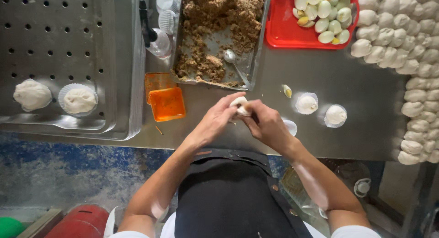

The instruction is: The person prepares steamed buns by flattening pieces of dough, scooping a meat filling onto them using a spoon, adding a slice of boiled egg, and pinching the dough by hand to seal it before placing it in a steamer tray.

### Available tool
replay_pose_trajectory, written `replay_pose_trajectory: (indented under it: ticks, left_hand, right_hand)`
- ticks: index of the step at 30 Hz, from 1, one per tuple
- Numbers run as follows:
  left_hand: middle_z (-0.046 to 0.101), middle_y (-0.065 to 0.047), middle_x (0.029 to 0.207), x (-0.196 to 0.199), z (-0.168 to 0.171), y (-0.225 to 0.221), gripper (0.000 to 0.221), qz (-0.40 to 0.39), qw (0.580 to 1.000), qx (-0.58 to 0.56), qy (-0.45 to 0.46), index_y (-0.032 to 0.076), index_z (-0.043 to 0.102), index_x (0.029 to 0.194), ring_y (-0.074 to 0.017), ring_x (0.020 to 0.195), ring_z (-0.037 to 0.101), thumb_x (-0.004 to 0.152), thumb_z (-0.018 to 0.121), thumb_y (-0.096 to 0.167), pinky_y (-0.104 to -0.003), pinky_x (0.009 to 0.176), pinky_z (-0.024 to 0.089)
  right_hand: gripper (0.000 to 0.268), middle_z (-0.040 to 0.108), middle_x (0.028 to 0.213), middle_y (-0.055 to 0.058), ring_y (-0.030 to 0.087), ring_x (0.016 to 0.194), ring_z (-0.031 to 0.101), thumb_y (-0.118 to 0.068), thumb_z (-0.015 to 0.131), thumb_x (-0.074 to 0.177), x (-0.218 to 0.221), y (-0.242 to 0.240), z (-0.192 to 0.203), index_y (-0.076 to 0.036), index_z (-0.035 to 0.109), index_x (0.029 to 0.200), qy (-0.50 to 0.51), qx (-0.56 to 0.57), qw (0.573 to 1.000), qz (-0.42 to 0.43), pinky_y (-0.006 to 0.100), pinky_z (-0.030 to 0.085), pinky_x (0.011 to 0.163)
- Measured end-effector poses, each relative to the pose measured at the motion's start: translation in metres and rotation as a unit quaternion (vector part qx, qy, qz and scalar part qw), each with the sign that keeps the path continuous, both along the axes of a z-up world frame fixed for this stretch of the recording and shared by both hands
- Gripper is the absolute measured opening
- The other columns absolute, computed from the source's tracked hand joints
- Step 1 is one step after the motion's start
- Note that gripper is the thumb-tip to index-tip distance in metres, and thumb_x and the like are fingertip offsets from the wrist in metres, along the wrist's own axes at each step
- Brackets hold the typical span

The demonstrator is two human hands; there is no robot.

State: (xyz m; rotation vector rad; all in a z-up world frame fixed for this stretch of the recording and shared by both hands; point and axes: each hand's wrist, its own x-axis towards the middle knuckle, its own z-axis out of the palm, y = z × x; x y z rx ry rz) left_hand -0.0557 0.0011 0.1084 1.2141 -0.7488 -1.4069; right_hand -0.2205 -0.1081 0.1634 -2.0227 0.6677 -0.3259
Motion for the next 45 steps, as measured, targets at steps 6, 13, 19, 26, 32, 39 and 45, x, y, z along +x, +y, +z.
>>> replay_pose_trajectory:
  ticks: [6, 13, 19, 26, 32, 39, 45]
  left_hand:
    - [0.018, -0.022, 0.172, -0.001, 0.000, -0.011, 0.071, 0.009, 0.993, 0.006, -0.117, 0.001, 0.029, 0.163, -0.0370, 0.161, 0.017, 0.113, 0.024, 0.051, -0.041, 0.127, 0.017]
    - [0.030, -0.025, 0.168, -0.006, 0.058, 0.001, 0.077, 0.127, 0.974, -0.095, -0.160, -0.001, 0.038, 0.158, -0.0353, 0.146, 0.046, 0.111, 0.029, 0.060, -0.042, 0.121, 0.040]
    - [0.057, -0.019, 0.141, -0.021, 0.077, -0.003, 0.070, 0.266, 0.894, -0.271, -0.239, -0.001, 0.051, 0.144, -0.0291, 0.133, 0.057, 0.110, 0.047, 0.060, -0.040, 0.116, 0.048]
    - [0.065, -0.014, 0.123, -0.021, 0.072, -0.003, 0.066, 0.201, 0.925, -0.280, -0.157, 0.000, 0.062, 0.129, -0.0243, 0.112, 0.067, 0.104, 0.058, 0.062, -0.031, 0.093, 0.057]
    - [0.067, -0.014, 0.120, -0.011, 0.075, -0.002, 0.063, 0.075, 0.961, -0.218, -0.155, 0.002, 0.065, 0.126, -0.0230, 0.108, 0.067, 0.110, 0.049, 0.061, -0.035, 0.094, 0.056]
    - [0.068, -0.011, 0.115, -0.005, 0.084, -0.006, 0.074, -0.016, 0.968, -0.184, -0.171, 0.010, 0.059, 0.148, -0.0212, 0.103, 0.066, 0.109, 0.035, 0.069, -0.033, 0.092, 0.054]
    - [0.058, -0.008, 0.120, -0.009, 0.062, -0.003, 0.085, 0.001, 0.995, -0.097, -0.006, 0.008, 0.041, 0.154, -0.0155, 0.091, 0.058, 0.099, 0.038, 0.072, -0.029, 0.072, 0.050]
  right_hand:
    - [0.025, 0.072, 0.094, 0.016, 0.028, 0.080, 0.072, -0.008, 0.075, 0.095, 0.002, 0.001, -0.008, -0.002, 0.063, 0.116, -0.009, -0.118, 0.993, 0.029, 0.034, 0.057, 0.070]
    - [0.027, 0.071, 0.085, 0.015, 0.015, 0.071, 0.072, -0.011, 0.078, 0.094, -0.003, 0.003, 0.003, 0.000, 0.064, 0.115, 0.000, -0.063, 0.998, -0.027, 0.030, 0.056, 0.063]
    - [0.029, 0.069, 0.097, 0.013, 0.012, 0.080, 0.064, -0.006, 0.068, 0.101, -0.005, 0.007, 0.041, 0.000, 0.064, 0.129, -0.097, 0.213, 0.970, -0.061, 0.030, 0.052, 0.068]
    - [0.037, 0.073, 0.105, 0.012, 0.019, 0.092, 0.074, -0.003, 0.076, 0.095, -0.012, -0.002, 0.060, -0.005, 0.056, 0.125, -0.161, -0.089, 0.982, 0.032, 0.030, 0.061, 0.078]
    - [0.034, 0.072, 0.097, 0.013, 0.023, 0.086, 0.074, 0.000, 0.076, 0.094, -0.029, -0.002, 0.064, -0.005, 0.058, 0.123, -0.106, -0.113, 0.985, 0.070, 0.032, 0.059, 0.077]
    - [0.028, 0.072, 0.095, 0.013, 0.027, 0.082, 0.075, -0.003, 0.074, 0.095, -0.034, 0.000, 0.062, -0.005, 0.060, 0.119, -0.104, -0.135, 0.983, 0.069, 0.036, 0.058, 0.072]
    - [0.025, 0.070, 0.087, 0.010, 0.029, 0.075, 0.073, -0.007, 0.075, 0.093, -0.034, 0.000, 0.056, -0.004, 0.064, 0.115, -0.001, -0.123, 0.992, 0.011, 0.038, 0.056, 0.065]
